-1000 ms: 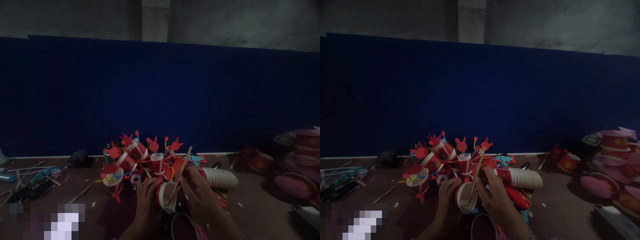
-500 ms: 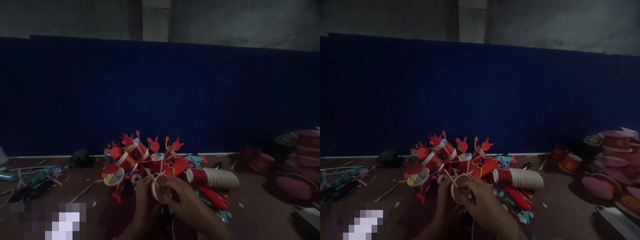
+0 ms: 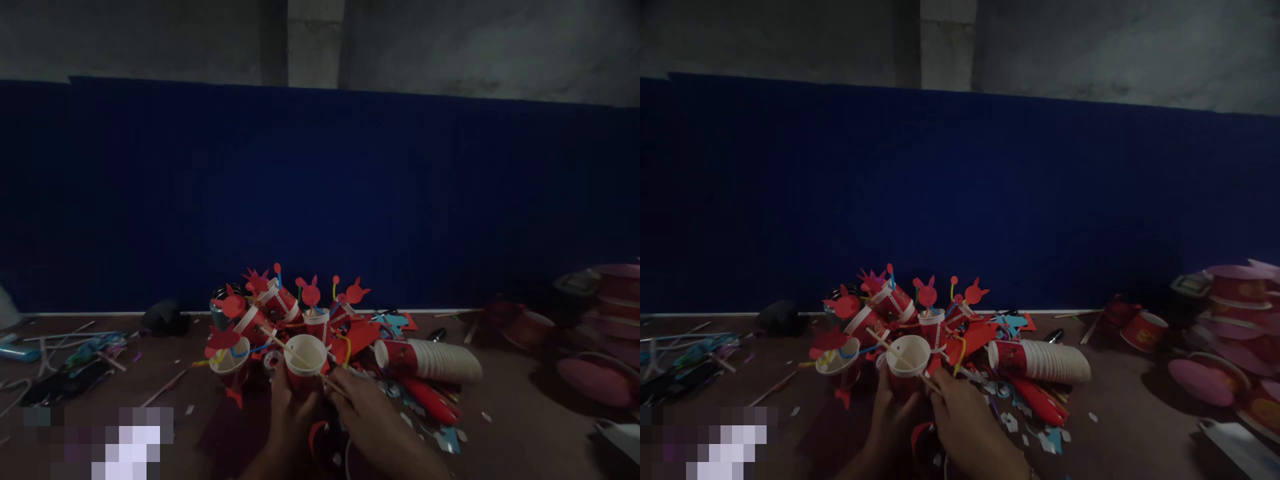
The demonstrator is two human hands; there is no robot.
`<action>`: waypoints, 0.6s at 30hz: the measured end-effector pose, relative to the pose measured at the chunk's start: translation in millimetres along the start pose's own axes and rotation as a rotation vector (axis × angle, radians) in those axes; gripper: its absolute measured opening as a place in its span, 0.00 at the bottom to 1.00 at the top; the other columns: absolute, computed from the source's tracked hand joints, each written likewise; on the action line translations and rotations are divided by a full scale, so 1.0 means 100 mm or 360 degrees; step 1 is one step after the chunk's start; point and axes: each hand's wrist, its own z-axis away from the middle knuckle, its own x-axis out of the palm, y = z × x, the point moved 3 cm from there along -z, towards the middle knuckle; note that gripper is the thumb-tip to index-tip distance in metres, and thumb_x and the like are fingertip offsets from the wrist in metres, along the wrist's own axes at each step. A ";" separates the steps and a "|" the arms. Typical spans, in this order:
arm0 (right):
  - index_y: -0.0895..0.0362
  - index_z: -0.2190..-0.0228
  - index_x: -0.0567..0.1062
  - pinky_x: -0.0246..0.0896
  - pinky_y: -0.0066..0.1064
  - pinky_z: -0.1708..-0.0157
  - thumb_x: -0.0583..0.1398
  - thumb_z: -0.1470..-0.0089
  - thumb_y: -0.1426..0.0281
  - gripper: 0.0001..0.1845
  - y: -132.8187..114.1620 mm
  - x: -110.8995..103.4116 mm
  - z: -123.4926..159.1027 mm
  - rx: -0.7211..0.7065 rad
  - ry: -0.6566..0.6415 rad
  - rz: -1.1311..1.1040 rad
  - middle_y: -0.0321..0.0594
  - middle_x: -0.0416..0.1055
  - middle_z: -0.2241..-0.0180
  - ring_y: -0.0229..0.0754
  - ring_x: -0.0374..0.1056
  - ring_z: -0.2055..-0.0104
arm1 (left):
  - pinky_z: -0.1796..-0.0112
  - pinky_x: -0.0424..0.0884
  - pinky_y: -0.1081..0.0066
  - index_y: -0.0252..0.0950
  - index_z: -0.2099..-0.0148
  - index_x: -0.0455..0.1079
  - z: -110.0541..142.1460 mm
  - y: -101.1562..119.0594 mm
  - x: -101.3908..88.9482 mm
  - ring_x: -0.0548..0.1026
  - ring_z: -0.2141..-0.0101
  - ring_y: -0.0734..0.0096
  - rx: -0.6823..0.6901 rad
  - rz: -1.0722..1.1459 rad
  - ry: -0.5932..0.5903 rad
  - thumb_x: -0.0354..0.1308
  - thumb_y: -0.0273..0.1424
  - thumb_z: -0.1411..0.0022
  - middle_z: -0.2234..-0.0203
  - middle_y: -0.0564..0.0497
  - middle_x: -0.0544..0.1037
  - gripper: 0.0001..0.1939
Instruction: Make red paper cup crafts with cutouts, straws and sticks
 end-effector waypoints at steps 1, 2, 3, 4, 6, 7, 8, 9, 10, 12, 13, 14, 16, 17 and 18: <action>0.54 0.69 0.70 0.56 0.26 0.69 0.50 0.45 0.73 0.10 0.00 -0.02 0.00 -0.0012 -0.0007 -0.0021 0.38 0.73 0.70 0.40 0.68 0.67 | 0.62 0.71 0.65 0.34 0.51 0.61 -0.01 0.01 0.01 0.75 0.63 0.61 -0.0033 0.0013 -0.0031 0.61 0.30 0.54 0.63 0.44 0.76 0.26; 0.55 0.71 0.70 0.55 0.26 0.71 0.50 0.45 0.72 0.10 0.02 -0.04 0.00 -0.0014 -0.0013 -0.0043 0.37 0.73 0.71 0.39 0.67 0.69 | 0.62 0.71 0.65 0.34 0.51 0.60 -0.01 0.02 0.01 0.75 0.63 0.61 -0.0054 0.0029 -0.0040 0.61 0.31 0.52 0.63 0.44 0.76 0.26; 0.55 0.73 0.70 0.54 0.25 0.73 0.50 0.44 0.71 0.10 0.03 -0.07 0.00 -0.0006 -0.0021 -0.0072 0.36 0.72 0.73 0.38 0.66 0.71 | 0.62 0.71 0.65 0.34 0.51 0.60 -0.01 0.02 0.02 0.75 0.63 0.61 -0.0062 0.0042 -0.0037 0.61 0.31 0.52 0.63 0.44 0.76 0.25; 0.56 0.74 0.69 0.53 0.25 0.74 0.50 0.44 0.70 0.11 0.05 -0.09 0.00 0.0006 -0.0029 -0.0108 0.35 0.71 0.74 0.37 0.65 0.72 | 0.62 0.71 0.65 0.34 0.51 0.60 -0.01 0.02 0.03 0.75 0.62 0.61 -0.0059 0.0052 -0.0028 0.61 0.32 0.52 0.62 0.44 0.75 0.25; 0.57 0.76 0.69 0.52 0.24 0.76 0.50 0.44 0.68 0.12 0.09 -0.12 0.00 0.0018 -0.0039 -0.0186 0.34 0.70 0.76 0.36 0.64 0.74 | 0.60 0.70 0.65 0.34 0.51 0.60 0.00 0.00 0.04 0.74 0.60 0.60 -0.0032 0.0057 -0.0005 0.62 0.32 0.52 0.61 0.43 0.75 0.26; 0.57 0.76 0.69 0.52 0.24 0.76 0.50 0.43 0.67 0.13 0.11 -0.14 0.01 0.0013 -0.0034 -0.0216 0.34 0.70 0.76 0.36 0.64 0.74 | 0.59 0.69 0.64 0.34 0.51 0.60 0.00 -0.02 0.05 0.74 0.59 0.60 -0.0018 0.0062 -0.0002 0.62 0.32 0.52 0.60 0.43 0.74 0.26; 0.57 0.76 0.69 0.53 0.24 0.76 0.50 0.44 0.68 0.13 0.12 -0.16 0.01 0.0009 -0.0027 -0.0232 0.34 0.70 0.76 0.36 0.64 0.73 | 0.59 0.69 0.64 0.34 0.51 0.59 0.00 -0.04 0.05 0.74 0.59 0.60 -0.0018 0.0074 -0.0010 0.62 0.32 0.52 0.59 0.43 0.74 0.26; 0.57 0.76 0.69 0.53 0.24 0.76 0.51 0.44 0.68 0.12 0.12 -0.18 0.02 0.0005 -0.0021 -0.0232 0.35 0.70 0.75 0.36 0.64 0.73 | 0.59 0.69 0.64 0.35 0.49 0.58 0.00 -0.06 0.04 0.74 0.59 0.60 -0.0034 0.0095 -0.0022 0.61 0.32 0.51 0.59 0.43 0.74 0.26; 0.57 0.76 0.70 0.53 0.25 0.76 0.51 0.45 0.69 0.12 0.13 -0.22 0.03 0.0011 -0.0023 -0.0222 0.35 0.70 0.76 0.36 0.64 0.73 | 0.59 0.70 0.63 0.35 0.48 0.56 -0.01 -0.08 0.03 0.74 0.60 0.60 -0.0063 0.0119 -0.0025 0.61 0.33 0.50 0.60 0.43 0.74 0.27; 0.56 0.74 0.71 0.54 0.25 0.76 0.52 0.46 0.70 0.10 0.14 -0.30 0.04 0.0051 -0.0049 -0.0205 0.35 0.70 0.76 0.36 0.64 0.74 | 0.60 0.70 0.63 0.35 0.46 0.54 -0.04 -0.10 -0.01 0.75 0.62 0.60 -0.0121 0.0167 0.0000 0.60 0.34 0.49 0.61 0.43 0.75 0.29; 0.56 0.73 0.71 0.53 0.25 0.77 0.52 0.47 0.71 0.09 0.16 -0.35 0.06 0.0089 -0.0081 -0.0206 0.34 0.70 0.76 0.36 0.63 0.75 | 0.61 0.71 0.63 0.34 0.46 0.54 -0.06 -0.10 -0.03 0.75 0.62 0.60 -0.0125 0.0183 0.0030 0.61 0.34 0.49 0.61 0.43 0.75 0.30; 0.56 0.73 0.72 0.53 0.25 0.77 0.52 0.48 0.71 0.09 0.19 -0.41 0.07 0.0125 -0.0100 -0.0209 0.34 0.70 0.77 0.35 0.63 0.75 | 0.60 0.71 0.62 0.34 0.46 0.55 -0.08 -0.09 -0.05 0.75 0.62 0.59 -0.0119 0.0197 0.0057 0.61 0.35 0.50 0.61 0.43 0.75 0.31; 0.56 0.74 0.73 0.53 0.25 0.79 0.54 0.48 0.69 0.09 0.28 -0.55 0.09 0.0165 -0.0092 -0.0199 0.34 0.69 0.78 0.35 0.63 0.76 | 0.60 0.71 0.62 0.33 0.46 0.56 -0.11 -0.08 -0.08 0.75 0.61 0.59 -0.0103 0.0214 0.0106 0.62 0.35 0.51 0.61 0.42 0.75 0.32; 0.55 0.75 0.73 0.52 0.25 0.80 0.54 0.49 0.67 0.09 0.34 -0.62 0.11 0.0195 -0.0089 -0.0201 0.33 0.68 0.81 0.36 0.62 0.78 | 0.61 0.71 0.62 0.33 0.47 0.57 -0.13 -0.08 -0.08 0.76 0.62 0.59 -0.0109 0.0221 0.0126 0.62 0.35 0.52 0.61 0.42 0.75 0.31; 0.55 0.76 0.73 0.52 0.25 0.81 0.56 0.50 0.65 0.10 0.41 -0.70 0.12 0.0184 -0.0061 -0.0193 0.34 0.68 0.81 0.36 0.62 0.79 | 0.61 0.71 0.63 0.33 0.47 0.58 -0.14 -0.08 -0.09 0.76 0.62 0.59 -0.0130 0.0226 0.0150 0.62 0.35 0.52 0.62 0.42 0.76 0.30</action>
